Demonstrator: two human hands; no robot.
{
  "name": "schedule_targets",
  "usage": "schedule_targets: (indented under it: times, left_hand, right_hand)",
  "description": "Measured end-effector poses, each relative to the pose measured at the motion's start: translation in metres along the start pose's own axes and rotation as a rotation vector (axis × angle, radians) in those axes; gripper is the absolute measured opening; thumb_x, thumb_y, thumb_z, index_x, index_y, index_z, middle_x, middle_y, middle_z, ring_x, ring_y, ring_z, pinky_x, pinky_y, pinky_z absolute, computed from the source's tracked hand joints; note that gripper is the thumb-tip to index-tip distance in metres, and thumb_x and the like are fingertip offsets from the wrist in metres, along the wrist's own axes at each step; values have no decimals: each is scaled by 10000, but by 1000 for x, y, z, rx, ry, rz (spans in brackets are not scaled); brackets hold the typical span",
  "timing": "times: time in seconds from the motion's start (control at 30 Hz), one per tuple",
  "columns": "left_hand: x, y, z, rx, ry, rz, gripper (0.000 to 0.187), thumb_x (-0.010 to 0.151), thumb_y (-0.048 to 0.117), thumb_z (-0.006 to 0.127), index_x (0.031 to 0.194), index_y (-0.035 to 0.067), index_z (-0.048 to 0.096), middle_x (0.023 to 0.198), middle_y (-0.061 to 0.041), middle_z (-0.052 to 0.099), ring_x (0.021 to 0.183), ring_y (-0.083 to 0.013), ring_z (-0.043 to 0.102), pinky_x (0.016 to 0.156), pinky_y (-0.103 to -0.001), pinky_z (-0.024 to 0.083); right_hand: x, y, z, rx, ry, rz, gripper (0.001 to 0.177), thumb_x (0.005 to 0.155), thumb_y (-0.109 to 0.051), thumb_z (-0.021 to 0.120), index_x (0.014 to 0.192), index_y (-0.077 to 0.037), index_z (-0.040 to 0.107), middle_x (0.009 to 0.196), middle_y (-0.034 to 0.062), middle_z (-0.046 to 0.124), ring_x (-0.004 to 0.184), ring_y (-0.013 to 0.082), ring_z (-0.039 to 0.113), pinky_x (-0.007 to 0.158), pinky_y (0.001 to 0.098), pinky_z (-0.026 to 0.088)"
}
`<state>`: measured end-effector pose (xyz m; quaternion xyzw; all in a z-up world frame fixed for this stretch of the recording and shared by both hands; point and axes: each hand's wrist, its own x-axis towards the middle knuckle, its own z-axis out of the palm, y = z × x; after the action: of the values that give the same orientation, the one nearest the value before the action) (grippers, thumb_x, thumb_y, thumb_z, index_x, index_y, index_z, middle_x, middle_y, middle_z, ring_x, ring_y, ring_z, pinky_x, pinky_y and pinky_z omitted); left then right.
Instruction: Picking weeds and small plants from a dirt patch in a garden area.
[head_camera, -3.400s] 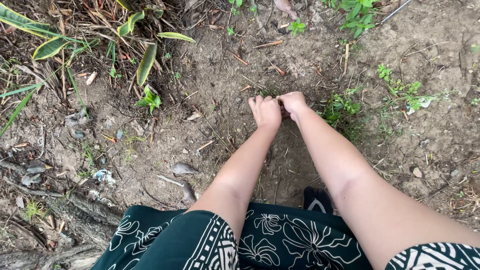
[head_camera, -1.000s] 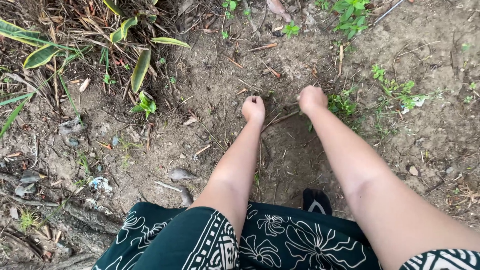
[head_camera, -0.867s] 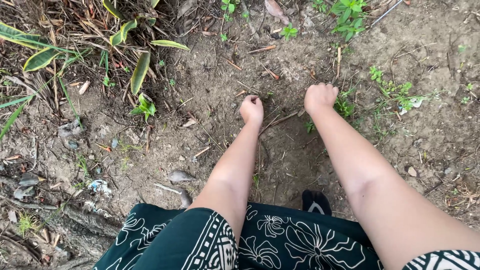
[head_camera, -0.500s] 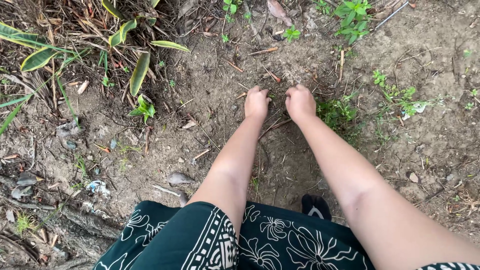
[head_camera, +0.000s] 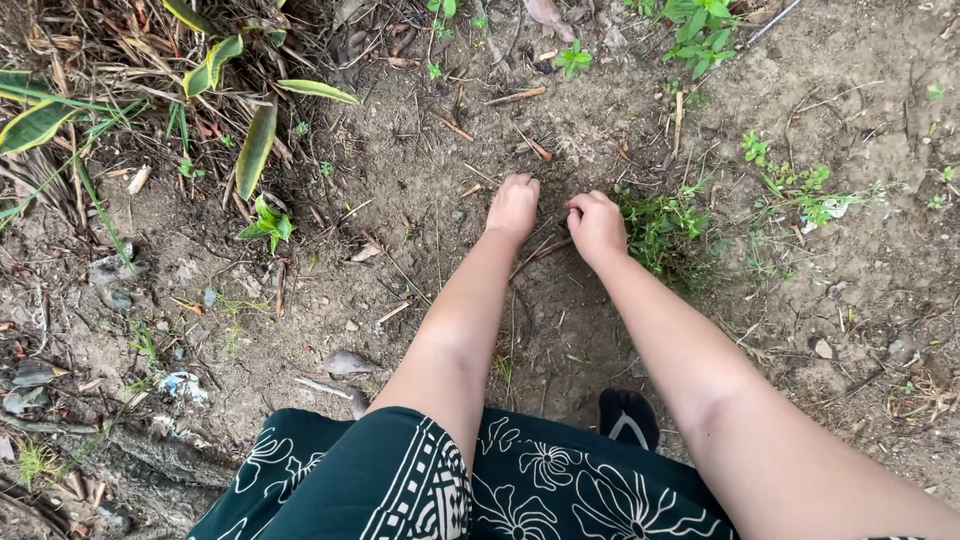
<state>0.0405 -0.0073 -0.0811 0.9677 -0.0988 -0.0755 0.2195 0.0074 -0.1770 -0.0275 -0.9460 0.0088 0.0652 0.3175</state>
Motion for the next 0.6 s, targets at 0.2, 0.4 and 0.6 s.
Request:
schedule_targets:
  times: [0.2,0.4,0.6]
  left_hand:
    - [-6,-5,9,-14,63,53,227,813,-24,600,1024,6,680,1227,-183,670,1212,-348,599,1045,-427,492]
    - [-10,-5,4,-66,65,53,137,856,9,609,979,12,668,1102,-168,683,1117,-343,625,1000,-428,518]
    - [-6,-9,0,-97,97,71,123,829,29,624,945,14,663,1077,-177,685,1094,-362,628,977,-440,517]
  right_hand:
    - [4,11,2,114,74,-29,93,874,-29,715,941,-47,777,954,140,721,803,303,716,776,403,581]
    - [10,16,10,173,131,-82,98,862,-4,710,938,-25,769,945,142,728,782,281,715,748,383,580]
    - [19,2,16,239,96,-49,99,867,2,713,952,-10,761,942,126,723,765,243,711,732,358,581]
